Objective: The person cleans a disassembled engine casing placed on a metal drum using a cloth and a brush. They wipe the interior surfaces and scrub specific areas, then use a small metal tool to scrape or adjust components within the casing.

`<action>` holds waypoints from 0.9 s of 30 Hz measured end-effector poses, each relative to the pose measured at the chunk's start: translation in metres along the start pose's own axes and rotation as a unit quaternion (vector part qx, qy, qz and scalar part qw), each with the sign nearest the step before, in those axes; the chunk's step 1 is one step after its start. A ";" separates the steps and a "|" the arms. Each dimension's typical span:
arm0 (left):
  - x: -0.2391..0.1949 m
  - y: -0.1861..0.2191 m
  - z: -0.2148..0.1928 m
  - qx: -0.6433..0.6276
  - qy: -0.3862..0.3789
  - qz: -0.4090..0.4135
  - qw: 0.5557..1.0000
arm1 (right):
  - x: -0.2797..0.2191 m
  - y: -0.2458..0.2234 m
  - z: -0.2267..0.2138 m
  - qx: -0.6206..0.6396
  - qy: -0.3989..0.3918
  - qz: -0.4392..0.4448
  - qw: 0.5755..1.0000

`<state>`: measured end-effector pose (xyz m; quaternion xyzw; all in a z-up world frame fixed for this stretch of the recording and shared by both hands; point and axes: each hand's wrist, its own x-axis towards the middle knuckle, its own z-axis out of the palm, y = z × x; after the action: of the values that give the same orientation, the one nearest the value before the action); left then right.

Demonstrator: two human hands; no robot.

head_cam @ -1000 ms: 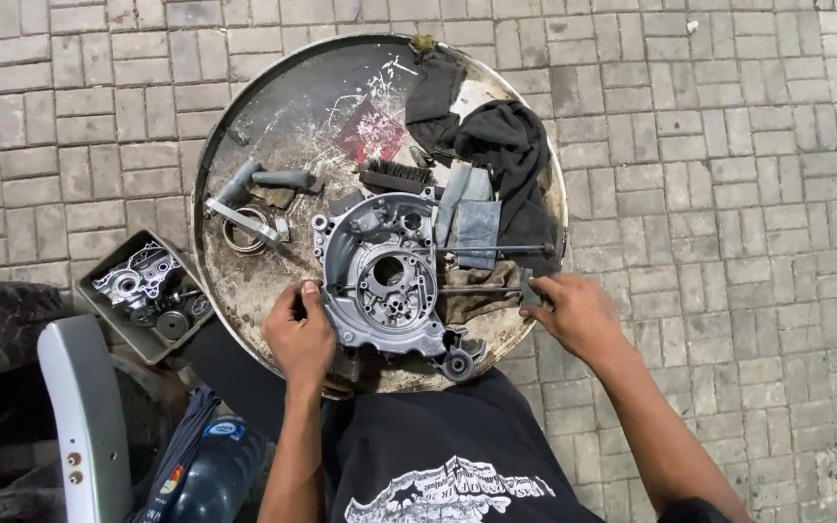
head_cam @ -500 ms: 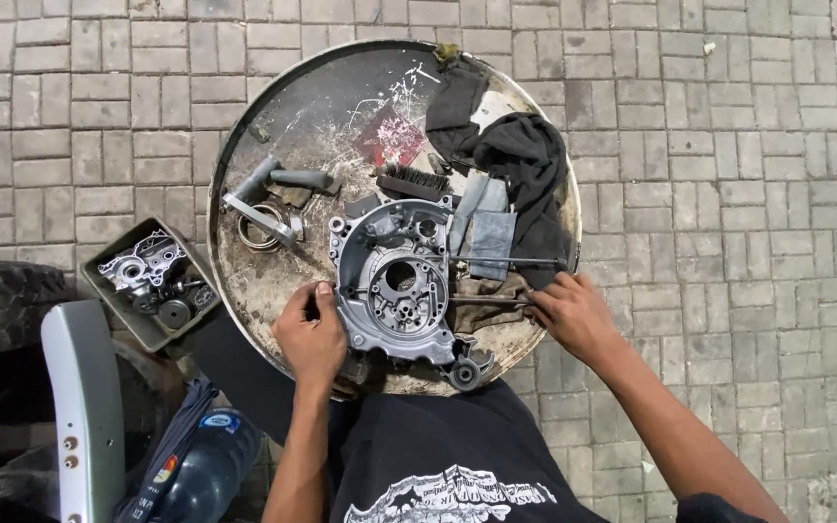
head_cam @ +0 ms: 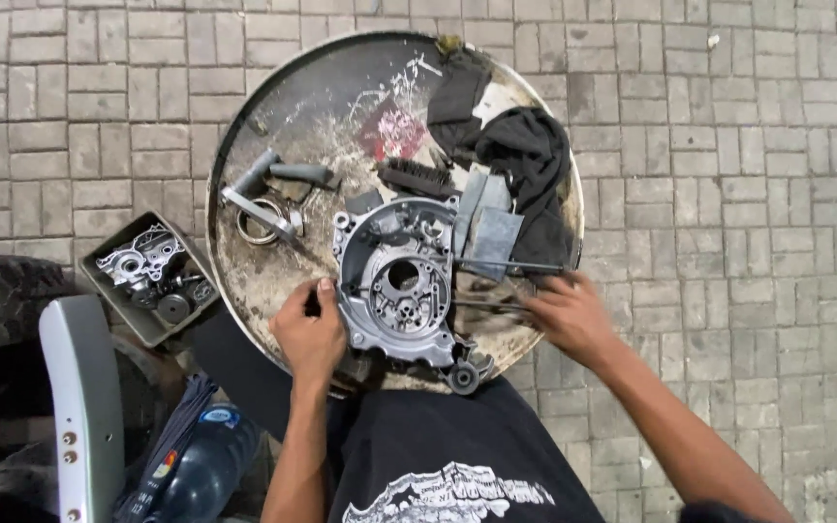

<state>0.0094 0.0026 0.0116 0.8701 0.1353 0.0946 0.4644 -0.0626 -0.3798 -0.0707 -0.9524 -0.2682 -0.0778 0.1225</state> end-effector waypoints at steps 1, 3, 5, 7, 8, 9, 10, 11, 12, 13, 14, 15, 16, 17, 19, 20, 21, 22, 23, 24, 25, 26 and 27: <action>-0.002 0.001 0.000 -0.013 -0.001 -0.005 1.000 | -0.012 0.005 -0.012 -0.031 -0.022 0.029 0.999; -0.005 0.000 0.002 -0.024 -0.005 -0.011 1.000 | -0.026 0.011 -0.021 -0.061 -0.047 0.061 0.995; -0.004 -0.006 0.005 -0.026 -0.003 -0.005 1.000 | -0.024 0.013 -0.015 -0.064 -0.046 0.042 0.996; -0.001 -0.006 0.003 -0.017 -0.011 0.001 1.000 | -0.021 0.013 -0.005 -0.070 -0.051 0.033 0.996; -0.001 -0.006 0.002 -0.009 -0.018 0.005 1.000 | -0.020 0.012 -0.001 -0.076 -0.056 0.021 0.995; -0.002 -0.005 0.001 -0.010 -0.022 0.007 1.000 | -0.002 -0.005 -0.007 -0.077 -0.056 0.025 0.995; -0.003 -0.004 0.000 -0.004 -0.027 0.005 1.000 | 0.017 -0.021 -0.014 -0.052 -0.061 0.019 0.997; -0.003 -0.002 0.000 0.001 -0.028 0.003 1.000 | 0.040 -0.034 -0.020 -0.027 -0.065 0.008 0.998; 0.002 0.003 0.002 -0.001 -0.028 0.006 1.000 | 0.045 -0.028 0.004 -0.030 -0.063 0.009 0.998; 0.001 0.006 -0.001 0.001 -0.033 0.006 0.999 | 0.045 -0.027 0.030 -0.023 -0.019 -0.020 0.999; -0.001 0.009 -0.003 0.003 -0.038 0.007 0.999 | 0.046 -0.027 0.055 -0.016 0.025 -0.049 0.998; -0.002 0.007 -0.004 0.003 -0.038 0.005 0.999 | 0.047 -0.030 0.056 -0.015 0.024 -0.050 0.998; -0.003 0.005 -0.004 0.003 -0.041 0.004 0.999 | 0.049 -0.034 0.056 0.004 0.025 -0.043 0.999; 0.002 0.005 -0.002 -0.002 -0.041 0.008 0.999 | 0.056 -0.032 0.056 0.017 0.029 -0.038 0.999; 0.001 -0.013 0.002 -0.009 -0.029 0.011 0.999 | 0.059 -0.035 0.023 0.024 0.012 -0.023 0.999; 0.000 -0.022 0.004 -0.013 -0.021 0.011 1.000 | 0.059 -0.037 0.005 0.035 -0.008 -0.004 0.999; 0.001 -0.024 0.004 -0.015 -0.019 0.012 1.000 | 0.048 -0.032 -0.009 0.033 -0.007 -0.006 0.999; 0.001 -0.025 0.005 -0.021 -0.018 0.009 1.000 | 0.038 -0.027 -0.022 0.036 -0.023 0.031 0.999; 0.000 -0.028 0.005 -0.024 -0.020 0.006 0.999 | 0.026 -0.023 -0.035 0.040 -0.040 0.069 0.996; 0.002 -0.026 0.006 -0.025 -0.019 0.005 0.999 | 0.014 -0.012 -0.035 0.040 -0.041 0.069 0.996; 0.002 -0.025 0.005 -0.029 -0.025 0.005 0.999 | 0.000 -0.003 -0.033 0.013 -0.083 0.102 0.991; 0.002 -0.025 0.004 -0.032 -0.030 0.005 0.999 | -0.014 0.006 -0.032 -0.013 -0.125 0.135 0.983; 0.002 -0.019 0.004 -0.031 -0.033 0.004 0.999 | -0.012 0.008 -0.031 -0.011 -0.126 0.137 0.982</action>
<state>0.0096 0.0104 -0.0061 0.8585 0.1134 0.0722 0.4949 -0.0712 -0.4012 -0.0455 -0.9836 -0.1472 0.0578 0.0862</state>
